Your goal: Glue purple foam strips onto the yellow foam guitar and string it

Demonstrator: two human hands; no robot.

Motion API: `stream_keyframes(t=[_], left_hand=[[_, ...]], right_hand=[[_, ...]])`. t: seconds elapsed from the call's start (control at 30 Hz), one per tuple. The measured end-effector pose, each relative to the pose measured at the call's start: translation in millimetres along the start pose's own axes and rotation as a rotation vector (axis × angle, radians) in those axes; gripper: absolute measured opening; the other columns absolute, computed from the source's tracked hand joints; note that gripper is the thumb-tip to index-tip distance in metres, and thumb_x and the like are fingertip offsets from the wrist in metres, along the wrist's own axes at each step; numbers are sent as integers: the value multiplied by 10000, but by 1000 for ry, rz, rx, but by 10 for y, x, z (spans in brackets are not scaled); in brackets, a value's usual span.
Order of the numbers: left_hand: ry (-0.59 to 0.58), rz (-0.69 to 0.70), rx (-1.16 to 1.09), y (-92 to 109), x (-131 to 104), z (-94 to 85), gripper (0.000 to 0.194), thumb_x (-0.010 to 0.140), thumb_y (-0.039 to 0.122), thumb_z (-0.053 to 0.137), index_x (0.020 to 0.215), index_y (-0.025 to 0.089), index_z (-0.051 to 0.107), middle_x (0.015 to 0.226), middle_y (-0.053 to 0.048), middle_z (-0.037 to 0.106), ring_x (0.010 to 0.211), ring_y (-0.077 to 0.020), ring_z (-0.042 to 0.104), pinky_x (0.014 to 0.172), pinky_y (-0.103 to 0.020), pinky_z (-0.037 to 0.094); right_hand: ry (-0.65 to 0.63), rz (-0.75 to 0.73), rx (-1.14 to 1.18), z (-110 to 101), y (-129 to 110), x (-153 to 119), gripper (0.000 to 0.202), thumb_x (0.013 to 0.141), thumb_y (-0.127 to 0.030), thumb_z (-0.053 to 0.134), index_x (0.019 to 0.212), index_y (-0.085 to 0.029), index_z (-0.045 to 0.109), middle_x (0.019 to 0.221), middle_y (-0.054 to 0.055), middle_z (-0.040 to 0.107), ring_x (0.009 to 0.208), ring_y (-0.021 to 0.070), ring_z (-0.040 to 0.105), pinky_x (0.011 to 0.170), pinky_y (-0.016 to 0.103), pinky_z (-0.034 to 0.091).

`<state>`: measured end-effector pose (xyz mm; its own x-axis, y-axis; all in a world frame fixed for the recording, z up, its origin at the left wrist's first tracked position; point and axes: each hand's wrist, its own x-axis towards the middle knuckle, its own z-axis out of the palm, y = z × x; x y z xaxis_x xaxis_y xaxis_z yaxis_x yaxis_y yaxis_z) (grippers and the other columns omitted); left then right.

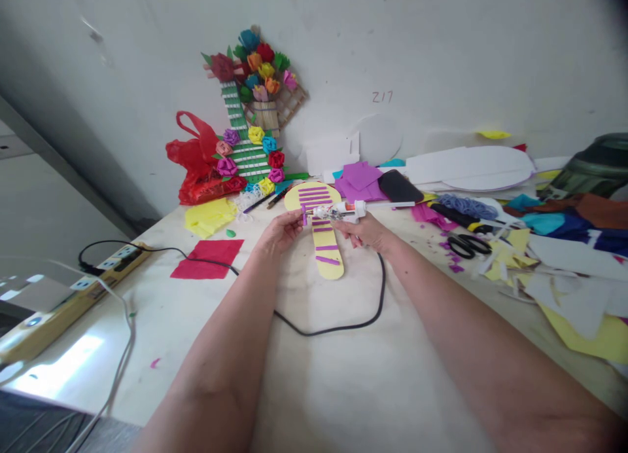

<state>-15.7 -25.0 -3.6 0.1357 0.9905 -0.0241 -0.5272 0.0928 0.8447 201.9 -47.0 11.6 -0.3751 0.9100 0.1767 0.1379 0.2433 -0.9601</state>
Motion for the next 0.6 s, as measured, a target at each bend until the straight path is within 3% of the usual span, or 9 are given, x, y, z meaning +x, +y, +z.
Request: stream_keyframes(t=[0.6], left_hand=[[33,15,-9,8,18,-10,129,685,77,588,801,74,644,599,-19,625,485,-59,555,450,-132,468]], right_hand=[[-46,10,-21,-7,38,5,331,631,-447,671,617,-153,519,447,-59,487,252,34,354,273,186,334]])
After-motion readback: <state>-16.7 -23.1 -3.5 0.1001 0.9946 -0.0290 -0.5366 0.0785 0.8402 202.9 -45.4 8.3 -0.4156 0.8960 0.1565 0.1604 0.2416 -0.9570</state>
